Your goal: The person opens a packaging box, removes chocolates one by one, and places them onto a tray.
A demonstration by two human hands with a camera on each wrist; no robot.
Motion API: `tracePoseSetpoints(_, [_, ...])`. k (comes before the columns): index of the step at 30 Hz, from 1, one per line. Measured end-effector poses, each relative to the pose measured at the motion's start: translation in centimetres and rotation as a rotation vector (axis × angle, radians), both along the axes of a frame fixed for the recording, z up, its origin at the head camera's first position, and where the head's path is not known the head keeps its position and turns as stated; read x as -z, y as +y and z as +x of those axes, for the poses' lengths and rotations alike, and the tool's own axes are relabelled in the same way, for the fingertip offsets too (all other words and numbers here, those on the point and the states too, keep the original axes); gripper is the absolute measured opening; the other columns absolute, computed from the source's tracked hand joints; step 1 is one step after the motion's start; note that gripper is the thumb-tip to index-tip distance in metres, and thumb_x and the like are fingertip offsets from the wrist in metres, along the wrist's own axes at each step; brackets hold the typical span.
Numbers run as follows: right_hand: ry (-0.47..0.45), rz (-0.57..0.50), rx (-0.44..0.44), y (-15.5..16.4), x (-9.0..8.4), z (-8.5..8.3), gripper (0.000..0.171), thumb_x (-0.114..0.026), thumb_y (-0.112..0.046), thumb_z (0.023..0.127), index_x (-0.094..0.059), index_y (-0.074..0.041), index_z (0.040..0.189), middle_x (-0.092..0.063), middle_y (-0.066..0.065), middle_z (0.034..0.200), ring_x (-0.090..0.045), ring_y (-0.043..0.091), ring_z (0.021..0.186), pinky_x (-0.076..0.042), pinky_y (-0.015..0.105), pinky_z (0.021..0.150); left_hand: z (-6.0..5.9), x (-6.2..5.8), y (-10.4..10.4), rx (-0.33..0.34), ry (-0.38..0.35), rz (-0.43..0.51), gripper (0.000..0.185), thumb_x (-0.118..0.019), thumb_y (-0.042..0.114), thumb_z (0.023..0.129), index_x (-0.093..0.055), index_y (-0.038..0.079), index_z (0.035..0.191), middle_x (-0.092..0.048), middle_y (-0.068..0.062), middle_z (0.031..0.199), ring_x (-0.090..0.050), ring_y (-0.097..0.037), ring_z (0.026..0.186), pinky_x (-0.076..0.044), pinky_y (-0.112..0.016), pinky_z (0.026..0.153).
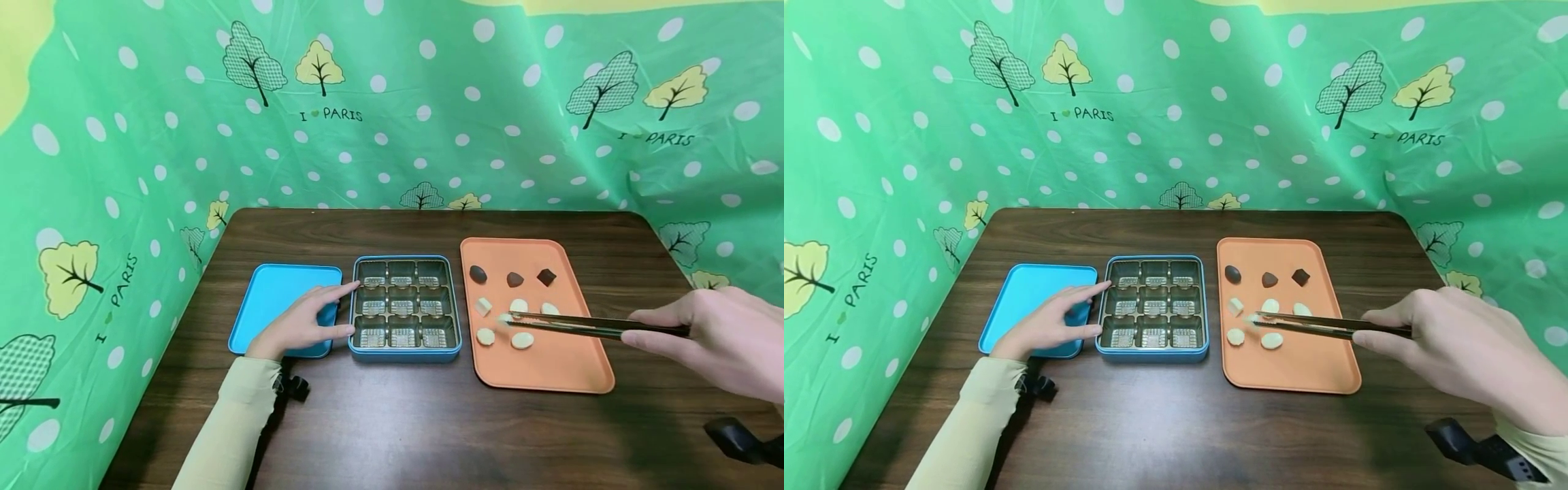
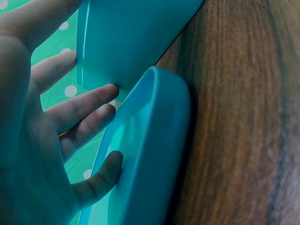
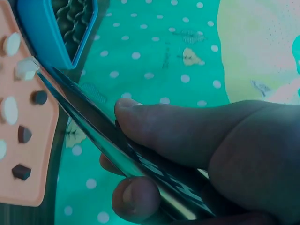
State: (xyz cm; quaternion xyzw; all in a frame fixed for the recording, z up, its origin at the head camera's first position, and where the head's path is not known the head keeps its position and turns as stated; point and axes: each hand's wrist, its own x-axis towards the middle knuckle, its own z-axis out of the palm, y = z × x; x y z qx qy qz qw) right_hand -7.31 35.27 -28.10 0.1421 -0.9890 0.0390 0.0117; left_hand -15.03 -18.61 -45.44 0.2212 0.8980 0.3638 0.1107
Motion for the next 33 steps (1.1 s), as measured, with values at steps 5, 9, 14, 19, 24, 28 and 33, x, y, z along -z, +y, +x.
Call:
tracePoseSetpoints(5, [0.031, -0.021, 0.043, 1.4, 0.9, 0.7, 0.044, -0.088, -0.037, 0.084, -0.083, -0.001, 0.107, -0.050, -0.012, 0.048, -0.023, 0.006, 0.046, -0.022, 0.026, 0.044, 0.0, 0.0, 0.0, 0.005, 0.010, 0.005, 0.083, -0.079, 0.051, 0.092, -0.039, 0.036, 0.164, -0.044, -0.004, 0.165, -0.038, -0.034, 0.151, -0.035, -0.063, 0.118])
tracePoseSetpoints(9, [0.077, -0.052, 0.046, 2.5, 1.5, 1.0, 0.044, -0.092, -0.034, 0.078, -0.082, 0.004, 0.099, -0.072, 0.013, 0.064, -0.023, 0.005, 0.045, -0.022, 0.027, 0.043, 0.0, 0.0, 0.0, 0.007, 0.015, 0.007, 0.084, -0.079, 0.052, 0.091, -0.039, 0.036, 0.163, -0.045, -0.005, 0.164, -0.040, -0.034, 0.150, -0.036, -0.063, 0.117])
tracePoseSetpoints(14, [0.092, -0.080, 0.079, 3.9, 2.5, 1.3, 0.046, -0.091, -0.032, 0.080, -0.080, 0.009, 0.097, -0.072, 0.013, 0.064, -0.025, 0.005, 0.042, -0.024, 0.026, 0.041, 0.0, 0.1, 0.0, -0.006, 0.003, 0.004, 0.084, -0.080, 0.051, 0.091, -0.039, 0.038, 0.163, -0.044, -0.004, 0.165, -0.038, -0.033, 0.151, -0.034, -0.064, 0.119])
tracePoseSetpoints(19, [0.105, -0.179, 0.063, 5.5, 3.8, 1.5, 0.044, -0.090, -0.023, 0.083, -0.076, 0.017, 0.094, -0.062, 0.003, 0.050, -0.027, -0.003, 0.041, -0.025, 0.023, 0.038, 0.1, 0.0, 0.0, -0.008, -0.002, 0.007, 0.083, -0.081, 0.048, 0.092, -0.040, 0.035, 0.163, -0.043, -0.004, 0.165, -0.038, -0.034, 0.152, -0.034, -0.064, 0.119])
tracePoseSetpoints(24, [0.081, -0.196, 0.035, 7.0, 4.4, 0.9, 0.042, -0.094, -0.016, 0.074, -0.075, 0.018, 0.089, -0.071, 0.034, 0.077, -0.042, -0.022, 0.062, -0.034, 0.012, 0.045, 0.2, -0.2, 0.1, -0.008, -0.009, 0.010, 0.083, -0.081, 0.047, 0.092, -0.040, 0.035, 0.163, -0.042, -0.004, 0.165, -0.036, -0.034, 0.152, -0.033, -0.065, 0.119])
tracePoseSetpoints(28, [0.028, -0.188, 0.061, 7.4, 4.3, 0.6, 0.043, -0.095, -0.016, 0.072, -0.075, 0.018, 0.089, -0.071, 0.036, 0.080, -0.068, 0.000, 0.064, -0.044, 0.015, 0.047, 0.1, -0.1, 0.0, -0.002, -0.002, 0.013, 0.084, -0.080, 0.048, 0.092, -0.039, 0.034, 0.164, -0.042, -0.003, 0.165, -0.037, -0.034, 0.151, -0.035, -0.064, 0.118])
tracePoseSetpoints(33, [-0.046, -0.160, 0.123, 6.8, 3.8, 0.8, 0.046, -0.093, -0.016, 0.077, -0.073, 0.021, 0.095, -0.070, 0.039, 0.086, -0.061, 0.018, 0.048, -0.042, 0.027, 0.041, 0.0, 0.1, 0.0, 0.003, 0.007, 0.016, 0.083, -0.080, 0.048, 0.092, -0.040, 0.035, 0.163, -0.043, -0.002, 0.165, -0.039, -0.033, 0.150, -0.036, -0.062, 0.117])
